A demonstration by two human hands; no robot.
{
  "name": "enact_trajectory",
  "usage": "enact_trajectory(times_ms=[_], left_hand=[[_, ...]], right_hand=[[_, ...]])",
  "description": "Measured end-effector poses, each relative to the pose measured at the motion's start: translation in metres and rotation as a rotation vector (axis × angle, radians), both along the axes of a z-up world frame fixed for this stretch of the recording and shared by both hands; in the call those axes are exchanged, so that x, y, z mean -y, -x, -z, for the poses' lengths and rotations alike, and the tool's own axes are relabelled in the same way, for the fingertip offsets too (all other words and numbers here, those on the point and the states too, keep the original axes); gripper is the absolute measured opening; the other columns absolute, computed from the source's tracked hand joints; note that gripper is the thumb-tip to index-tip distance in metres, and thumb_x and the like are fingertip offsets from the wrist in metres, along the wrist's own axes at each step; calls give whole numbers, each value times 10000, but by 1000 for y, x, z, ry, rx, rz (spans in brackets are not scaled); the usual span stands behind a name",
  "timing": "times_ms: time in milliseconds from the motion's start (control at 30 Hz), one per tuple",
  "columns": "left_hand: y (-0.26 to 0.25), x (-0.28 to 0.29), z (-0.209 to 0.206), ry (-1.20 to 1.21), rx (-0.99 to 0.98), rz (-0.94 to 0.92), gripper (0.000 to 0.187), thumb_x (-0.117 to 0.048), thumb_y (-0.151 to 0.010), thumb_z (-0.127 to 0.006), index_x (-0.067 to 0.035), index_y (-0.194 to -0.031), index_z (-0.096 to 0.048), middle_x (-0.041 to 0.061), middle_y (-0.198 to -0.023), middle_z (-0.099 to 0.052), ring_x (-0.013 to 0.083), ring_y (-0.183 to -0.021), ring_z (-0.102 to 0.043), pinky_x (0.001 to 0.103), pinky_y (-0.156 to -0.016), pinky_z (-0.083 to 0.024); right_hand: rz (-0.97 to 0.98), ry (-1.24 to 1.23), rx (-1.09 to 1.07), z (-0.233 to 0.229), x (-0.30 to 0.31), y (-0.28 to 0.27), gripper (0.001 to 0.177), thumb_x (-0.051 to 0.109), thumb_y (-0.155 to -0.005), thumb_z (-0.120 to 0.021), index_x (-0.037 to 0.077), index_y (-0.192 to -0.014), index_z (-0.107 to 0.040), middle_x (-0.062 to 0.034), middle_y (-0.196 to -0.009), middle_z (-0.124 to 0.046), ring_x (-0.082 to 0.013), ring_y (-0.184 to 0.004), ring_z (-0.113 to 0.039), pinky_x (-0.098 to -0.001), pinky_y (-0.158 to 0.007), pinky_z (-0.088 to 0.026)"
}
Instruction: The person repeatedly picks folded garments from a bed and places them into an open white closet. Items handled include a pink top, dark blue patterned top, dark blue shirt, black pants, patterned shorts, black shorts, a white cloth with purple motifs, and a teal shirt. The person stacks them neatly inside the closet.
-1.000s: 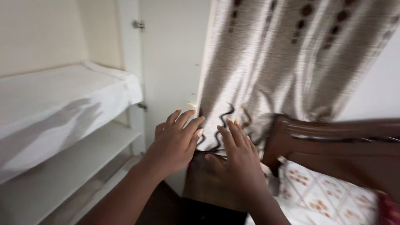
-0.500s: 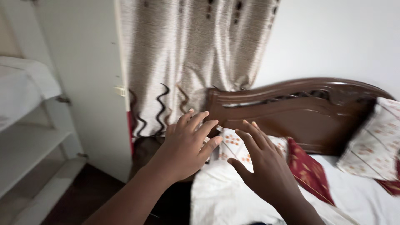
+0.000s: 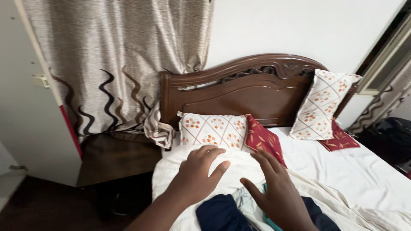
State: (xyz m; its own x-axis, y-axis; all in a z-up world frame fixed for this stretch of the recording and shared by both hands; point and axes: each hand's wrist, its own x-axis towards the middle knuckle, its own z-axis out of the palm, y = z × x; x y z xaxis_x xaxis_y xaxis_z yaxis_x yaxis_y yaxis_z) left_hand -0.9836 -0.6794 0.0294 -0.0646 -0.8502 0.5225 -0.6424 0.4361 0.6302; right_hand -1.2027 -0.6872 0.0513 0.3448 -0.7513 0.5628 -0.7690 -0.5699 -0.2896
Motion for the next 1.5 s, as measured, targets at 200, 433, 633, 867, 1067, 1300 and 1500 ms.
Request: enact_trajectory(times_ms=[200,433,633,867,1067,1300,1500], left_hand=[[34,21,67,-194,-251,42,340,-319,-934,-651,-110,-1197,-705,112,-1184,-728,244,-1154,-693,359,-994,-530],[46,51,161,-934,-1003,-67,521,-515,-878,-638,-149,-1248,-683,33,-1245,-715,248,-1211,-627,456,-958,-517],[53,69,250,-1089,-1057,-127,587,-577,-867,-628,-158,-1277,-659,52,-1325,-658,254,-1241,-587,489,-1010,-502],[63,104,355,-1164,-846,-292,538,-518,-857,-672,-127,-1226,-684,111,-1278,-678,309,-1191,-627,484,-925,-524],[70,109,412,-1234,-796,-591,710,-339,-764,-873,-37,-1326,-561,188,-1328,-647,354,-1195,-671,488,-952,-583],[82,100,423,-1041,-1011,-628,789,-184,-633,-934,28,-1305,-581,206,-1239,-698,341,-1147,-699,413,-1014,-535],[77,110,402,-1199,-1415,-92,637,-147,-678,-896,-25,-1250,-643,174,-1233,-749,301,-1128,-727,439,-985,-577]], right_hand=[[199,-262,201,63,11,38,684,404,-767,-821,122,-1354,-612,-143,-1285,-664,-305,-1223,-651,-417,-962,-546],[337,-693,742,204,50,88,602,413,-817,-782,53,-1289,-675,-157,-1222,-753,-302,-1162,-700,-426,-932,-560],[418,-992,1144,345,79,137,628,411,-848,-743,-4,-1316,-681,-175,-1248,-723,-307,-1129,-682,-401,-934,-517],[507,-1033,1042,451,123,137,660,442,-895,-807,-57,-1307,-674,-294,-1235,-734,-468,-1296,-609,-373,-845,-485],[603,-924,365,483,146,126,785,549,-764,-834,9,-1312,-676,-189,-1185,-763,-295,-1090,-725,-391,-972,-539],[638,-1042,470,460,133,103,742,450,-692,-879,38,-1288,-716,-166,-1064,-817,-286,-952,-786,-383,-878,-590],[491,-1243,823,423,131,80,488,171,-698,-883,-76,-1106,-778,-204,-940,-810,-301,-784,-763,-400,-740,-595]])
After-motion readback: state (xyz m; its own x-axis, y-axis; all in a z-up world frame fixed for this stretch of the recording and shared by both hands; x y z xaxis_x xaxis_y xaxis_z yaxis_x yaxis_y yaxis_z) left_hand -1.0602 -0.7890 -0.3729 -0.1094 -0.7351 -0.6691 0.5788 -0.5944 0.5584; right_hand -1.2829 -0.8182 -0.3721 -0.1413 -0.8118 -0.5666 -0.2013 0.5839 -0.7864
